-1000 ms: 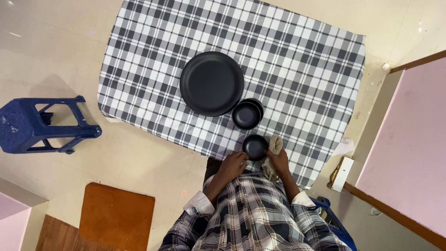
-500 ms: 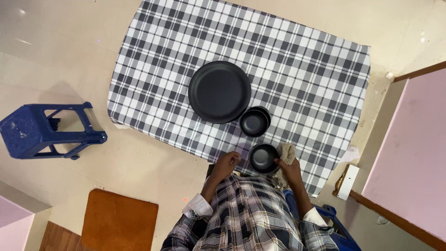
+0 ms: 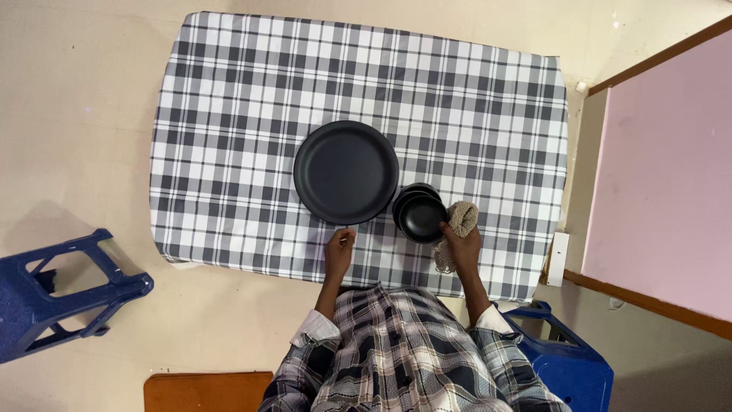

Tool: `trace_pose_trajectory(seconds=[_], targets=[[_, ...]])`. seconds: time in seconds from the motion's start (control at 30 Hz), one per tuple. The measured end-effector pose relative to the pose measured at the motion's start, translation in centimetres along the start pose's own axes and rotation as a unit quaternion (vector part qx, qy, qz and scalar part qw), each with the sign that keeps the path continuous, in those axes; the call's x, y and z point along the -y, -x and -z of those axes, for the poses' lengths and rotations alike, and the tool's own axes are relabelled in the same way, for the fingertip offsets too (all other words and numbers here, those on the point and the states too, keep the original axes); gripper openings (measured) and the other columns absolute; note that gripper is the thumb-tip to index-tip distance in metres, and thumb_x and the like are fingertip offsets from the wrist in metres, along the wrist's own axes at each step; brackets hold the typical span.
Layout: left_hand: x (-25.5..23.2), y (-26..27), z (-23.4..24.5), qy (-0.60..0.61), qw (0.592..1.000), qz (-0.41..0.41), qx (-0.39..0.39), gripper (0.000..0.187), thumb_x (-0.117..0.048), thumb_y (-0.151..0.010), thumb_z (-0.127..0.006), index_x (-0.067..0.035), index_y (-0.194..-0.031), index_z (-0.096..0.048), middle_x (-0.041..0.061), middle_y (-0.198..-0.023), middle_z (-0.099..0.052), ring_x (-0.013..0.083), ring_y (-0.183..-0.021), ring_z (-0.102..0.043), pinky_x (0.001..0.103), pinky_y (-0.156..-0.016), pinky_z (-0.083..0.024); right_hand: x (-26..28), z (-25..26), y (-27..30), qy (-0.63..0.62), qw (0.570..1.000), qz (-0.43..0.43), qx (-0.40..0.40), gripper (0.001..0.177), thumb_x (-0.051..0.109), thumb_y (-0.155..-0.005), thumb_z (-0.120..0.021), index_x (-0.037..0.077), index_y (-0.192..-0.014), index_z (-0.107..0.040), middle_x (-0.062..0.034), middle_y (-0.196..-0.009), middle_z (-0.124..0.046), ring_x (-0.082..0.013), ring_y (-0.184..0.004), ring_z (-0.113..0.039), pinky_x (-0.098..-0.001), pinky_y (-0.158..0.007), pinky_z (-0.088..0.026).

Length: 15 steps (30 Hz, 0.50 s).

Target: The person wipes the inside and outside of several plates with a cloth, moving them around on the table to clean different areas.

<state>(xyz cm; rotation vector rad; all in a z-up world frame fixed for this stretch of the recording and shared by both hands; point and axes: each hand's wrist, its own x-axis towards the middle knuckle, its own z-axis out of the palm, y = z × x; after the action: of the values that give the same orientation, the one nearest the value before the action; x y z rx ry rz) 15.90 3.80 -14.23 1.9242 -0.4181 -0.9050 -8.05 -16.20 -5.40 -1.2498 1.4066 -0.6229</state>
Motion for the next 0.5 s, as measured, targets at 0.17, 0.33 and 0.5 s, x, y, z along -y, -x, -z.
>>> trace_pose_trajectory(seconds=[0.17,0.33,0.5], targets=[[1.1,-4.2,1.8,-0.027,0.989,0.016,-0.143,0.029,-0.019,-0.096,-0.071,-0.005,-0.121,-0.065,0.011,-0.116,-0.066,0.0224,-0.101,-0.067,0.034,-0.088,-0.054,-1.0,-1.1,0.3,-0.040,0.998,0.006,-0.038,0.044,0.022,-0.086,-0.083,0.000,-0.118,-0.064,-0.0122,-0.103,-0.074,-0.0184,-0.086,-0.074,-0.0332,-0.072,-0.062],[0.5,-7.2,2.4,-0.020,0.982,0.039,-0.182,0.042,-0.014,-0.096,-0.072,-0.002,-0.129,-0.050,0.011,-0.101,-0.061,0.0222,-0.092,-0.062,0.036,-0.090,-0.053,-0.9,-1.2,1.0,0.022,0.997,-0.024,-0.075,0.048,0.024,-0.086,-0.085,-0.002,-0.118,-0.062,-0.0144,-0.102,-0.073,-0.0213,-0.084,-0.073,-0.0351,-0.072,-0.061],[0.5,-8.2,2.7,0.107,0.964,0.161,-0.184,0.040,-0.009,-0.092,-0.074,-0.005,-0.123,-0.048,0.006,-0.096,-0.061,0.0157,-0.076,-0.061,0.032,-0.068,-0.055,-0.7,-1.0,1.7,-0.015,0.998,-0.018,-0.061,0.051,0.028,-0.085,-0.084,0.000,-0.120,-0.061,-0.0128,-0.102,-0.072,-0.0203,-0.086,-0.074,-0.0339,-0.072,-0.063]])
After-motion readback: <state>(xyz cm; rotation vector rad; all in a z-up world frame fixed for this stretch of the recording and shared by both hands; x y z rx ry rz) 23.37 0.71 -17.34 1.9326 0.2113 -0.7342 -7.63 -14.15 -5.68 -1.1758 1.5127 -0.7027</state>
